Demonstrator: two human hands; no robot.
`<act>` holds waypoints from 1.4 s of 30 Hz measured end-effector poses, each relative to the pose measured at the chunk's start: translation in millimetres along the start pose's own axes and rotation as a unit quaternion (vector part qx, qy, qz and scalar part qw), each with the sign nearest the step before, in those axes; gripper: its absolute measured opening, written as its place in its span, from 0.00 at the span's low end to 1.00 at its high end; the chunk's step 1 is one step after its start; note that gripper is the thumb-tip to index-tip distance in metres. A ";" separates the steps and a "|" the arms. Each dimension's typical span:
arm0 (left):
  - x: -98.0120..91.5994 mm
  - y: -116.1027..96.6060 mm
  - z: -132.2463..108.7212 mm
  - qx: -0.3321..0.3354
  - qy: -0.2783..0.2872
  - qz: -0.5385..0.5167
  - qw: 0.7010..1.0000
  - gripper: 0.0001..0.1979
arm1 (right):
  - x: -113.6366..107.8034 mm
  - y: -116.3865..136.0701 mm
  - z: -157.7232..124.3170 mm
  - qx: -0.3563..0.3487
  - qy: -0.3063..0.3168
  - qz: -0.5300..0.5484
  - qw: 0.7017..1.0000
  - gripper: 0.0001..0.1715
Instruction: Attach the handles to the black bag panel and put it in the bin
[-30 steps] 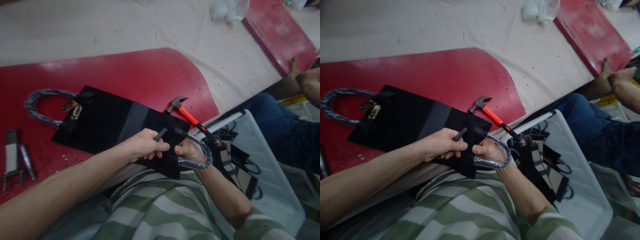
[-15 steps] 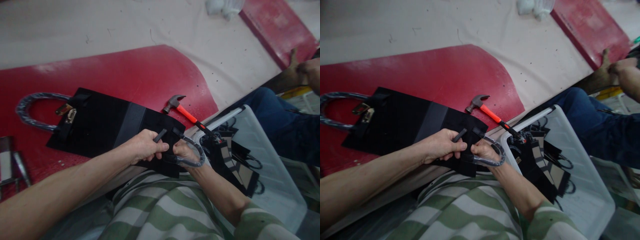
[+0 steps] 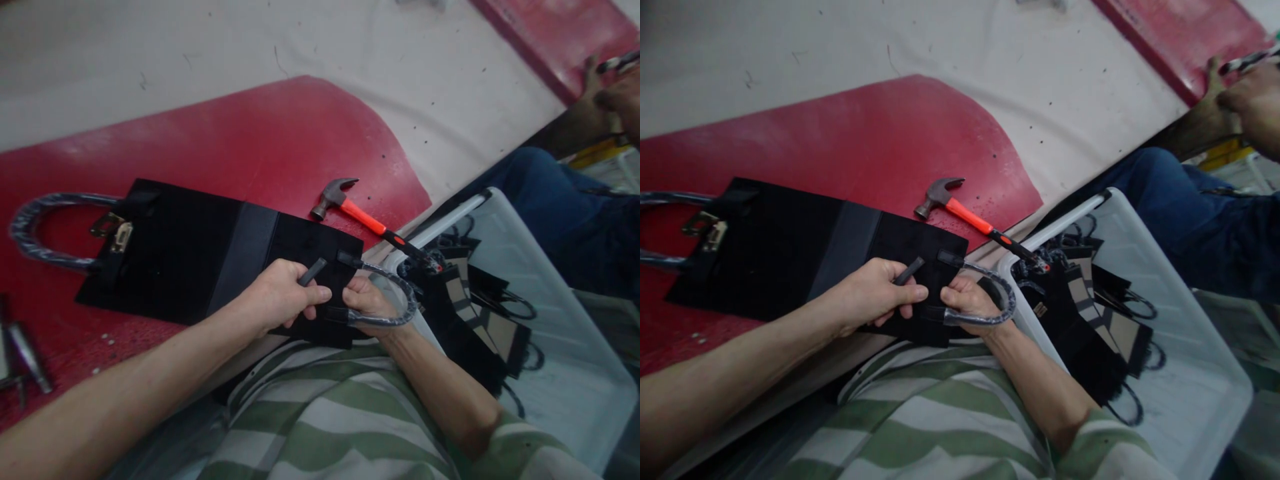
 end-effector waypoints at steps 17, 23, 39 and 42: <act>-1.5 -2.1 -1.5 -0.056 -0.008 -0.013 0.998 0.11 | 7.5 -5.1 18.1 -0.046 0.066 0.056 0.995 0.25; -3.4 -3.5 -0.8 -0.052 -0.006 -0.004 0.999 0.10 | 19.4 -5.7 18.9 -0.037 0.073 0.078 0.994 0.24; -2.6 -0.7 1.9 -0.065 0.032 0.012 0.997 0.09 | 23.9 -4.9 17.9 0.006 0.035 0.073 0.997 0.23; -2.6 -0.4 2.9 -0.074 0.030 0.015 0.997 0.10 | 24.1 -6.3 17.8 0.010 0.022 0.076 0.997 0.23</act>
Point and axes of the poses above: each hand's wrist, its own z-axis towards the middle knuckle, its own x-axis out of the palm, y = z × x, the point moved 8 cm from there along z, towards the middle knuckle, and after that the axes turned 14 degrees about -x, right-handed, at the moved point
